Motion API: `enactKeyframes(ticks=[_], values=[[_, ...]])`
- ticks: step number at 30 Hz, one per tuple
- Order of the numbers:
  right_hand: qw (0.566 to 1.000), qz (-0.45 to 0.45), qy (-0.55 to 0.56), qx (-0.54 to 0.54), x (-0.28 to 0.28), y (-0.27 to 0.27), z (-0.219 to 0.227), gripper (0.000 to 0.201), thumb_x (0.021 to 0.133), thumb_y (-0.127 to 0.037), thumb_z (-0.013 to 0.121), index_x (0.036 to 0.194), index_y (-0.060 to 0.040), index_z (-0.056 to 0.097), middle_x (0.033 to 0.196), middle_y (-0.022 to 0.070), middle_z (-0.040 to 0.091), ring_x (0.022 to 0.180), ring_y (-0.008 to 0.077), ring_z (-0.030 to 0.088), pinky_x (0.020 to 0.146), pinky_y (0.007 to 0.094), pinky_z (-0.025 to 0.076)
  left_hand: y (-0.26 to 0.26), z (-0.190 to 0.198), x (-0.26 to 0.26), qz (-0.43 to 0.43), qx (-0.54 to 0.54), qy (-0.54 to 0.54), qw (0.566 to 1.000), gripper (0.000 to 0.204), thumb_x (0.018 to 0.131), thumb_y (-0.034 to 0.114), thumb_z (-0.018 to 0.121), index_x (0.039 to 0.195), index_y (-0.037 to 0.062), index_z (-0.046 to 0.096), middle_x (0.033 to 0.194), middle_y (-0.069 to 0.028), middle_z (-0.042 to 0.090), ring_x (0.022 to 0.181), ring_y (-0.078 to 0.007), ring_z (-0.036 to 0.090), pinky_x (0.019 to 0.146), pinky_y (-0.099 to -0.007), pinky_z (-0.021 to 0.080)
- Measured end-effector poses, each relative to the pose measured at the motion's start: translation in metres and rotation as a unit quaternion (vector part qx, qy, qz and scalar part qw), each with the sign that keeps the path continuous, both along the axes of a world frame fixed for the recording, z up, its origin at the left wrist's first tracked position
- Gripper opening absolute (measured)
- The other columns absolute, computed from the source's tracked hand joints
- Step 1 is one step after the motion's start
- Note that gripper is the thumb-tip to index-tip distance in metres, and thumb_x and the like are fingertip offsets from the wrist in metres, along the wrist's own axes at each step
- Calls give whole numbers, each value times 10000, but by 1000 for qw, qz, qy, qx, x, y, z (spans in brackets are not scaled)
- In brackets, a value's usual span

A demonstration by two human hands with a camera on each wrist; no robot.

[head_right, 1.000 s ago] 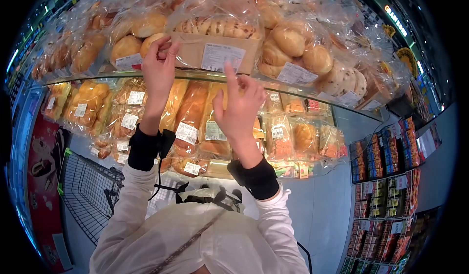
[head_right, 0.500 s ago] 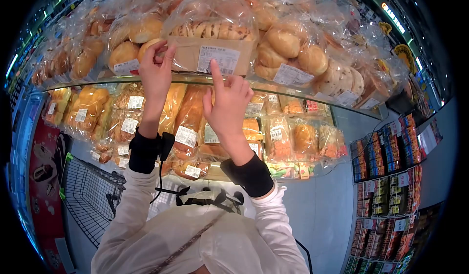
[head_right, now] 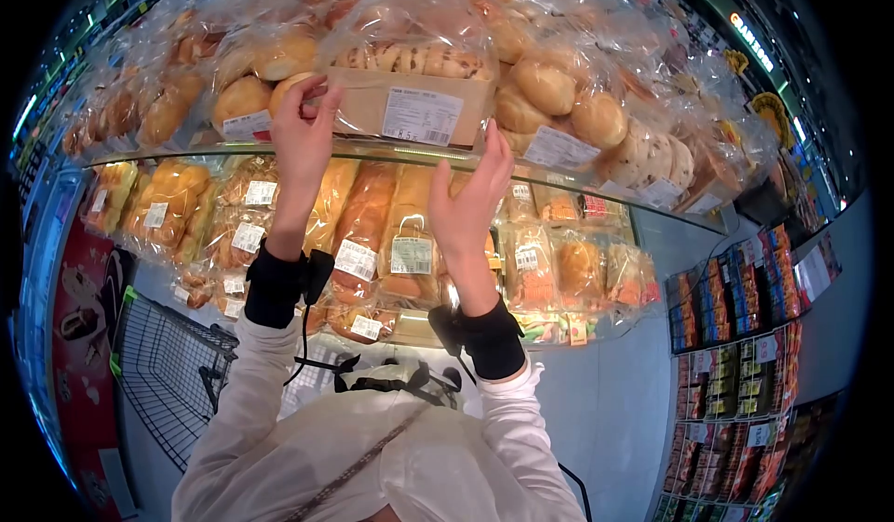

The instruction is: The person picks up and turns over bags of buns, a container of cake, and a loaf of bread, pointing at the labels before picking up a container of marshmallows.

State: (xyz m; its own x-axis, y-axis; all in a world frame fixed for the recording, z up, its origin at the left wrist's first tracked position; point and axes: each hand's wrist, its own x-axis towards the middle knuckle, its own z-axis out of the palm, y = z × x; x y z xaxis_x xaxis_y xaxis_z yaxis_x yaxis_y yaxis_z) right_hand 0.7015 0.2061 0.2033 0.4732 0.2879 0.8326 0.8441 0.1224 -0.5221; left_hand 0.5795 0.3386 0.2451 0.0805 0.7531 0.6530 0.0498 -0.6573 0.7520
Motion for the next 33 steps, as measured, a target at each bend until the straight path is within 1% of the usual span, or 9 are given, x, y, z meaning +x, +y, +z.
enactKeyframes(ticks=[2,5,9,15,27,30,33], values=[[998,45,33,-24,7,-2,-1,564,741,-62,545,1257,45,341,1157,212,433,1099,355,398,964,426,266,0,0,0,1,-3,2,1000,341,787,228,649,1016,-13,573,915,-110,599,653,-165,596,593,-275,466],[998,20,-8,-60,12,-4,-2,570,741,-63,542,1264,37,337,1173,201,432,1085,332,417,940,411,299,1,0,0,3,1,6,1000,343,788,232,649,1016,-12,573,920,-111,597,651,-168,596,591,-278,466],[998,26,-5,-62,10,-4,-1,572,742,-61,536,1269,34,334,1175,198,432,1088,333,413,943,416,293,2,-2,1,6,4,3,1000,346,791,248,645,1009,-11,576,918,-110,595,649,-174,595,592,-286,464],[998,26,-12,-63,10,-3,-2,581,744,-59,534,1278,29,324,1179,203,424,1093,337,406,947,418,288,3,-1,0,19,14,26,999,347,795,263,638,1004,-7,576,912,-109,593,654,-185,595,607,-294,463],[997,27,-5,-75,7,-4,-2,596,757,-67,534,1299,19,300,1195,203,397,1105,337,377,955,418,272,0,2,-1,9,11,25,1000,335,798,238,635,1015,-8,567,914,-111,593,664,-184,602,606,-294,465],[997,20,-10,-72,6,-4,-2,594,758,-70,536,1297,18,303,1195,201,399,1108,337,377,956,417,270,0,1,-1,-1,7,11,1000,332,799,235,634,1014,-10,569,920,-111,591,643,-184,597,599,-294,464],[997,23,-9,-74,6,-5,-4,576,760,-74,538,1284,21,318,1189,201,414,1108,337,384,957,419,267,0,-1,-3,-3,-2,32,999,328,807,226,623,1029,-7,558,945,-119,584,700,-196,597,638,-307,461]])
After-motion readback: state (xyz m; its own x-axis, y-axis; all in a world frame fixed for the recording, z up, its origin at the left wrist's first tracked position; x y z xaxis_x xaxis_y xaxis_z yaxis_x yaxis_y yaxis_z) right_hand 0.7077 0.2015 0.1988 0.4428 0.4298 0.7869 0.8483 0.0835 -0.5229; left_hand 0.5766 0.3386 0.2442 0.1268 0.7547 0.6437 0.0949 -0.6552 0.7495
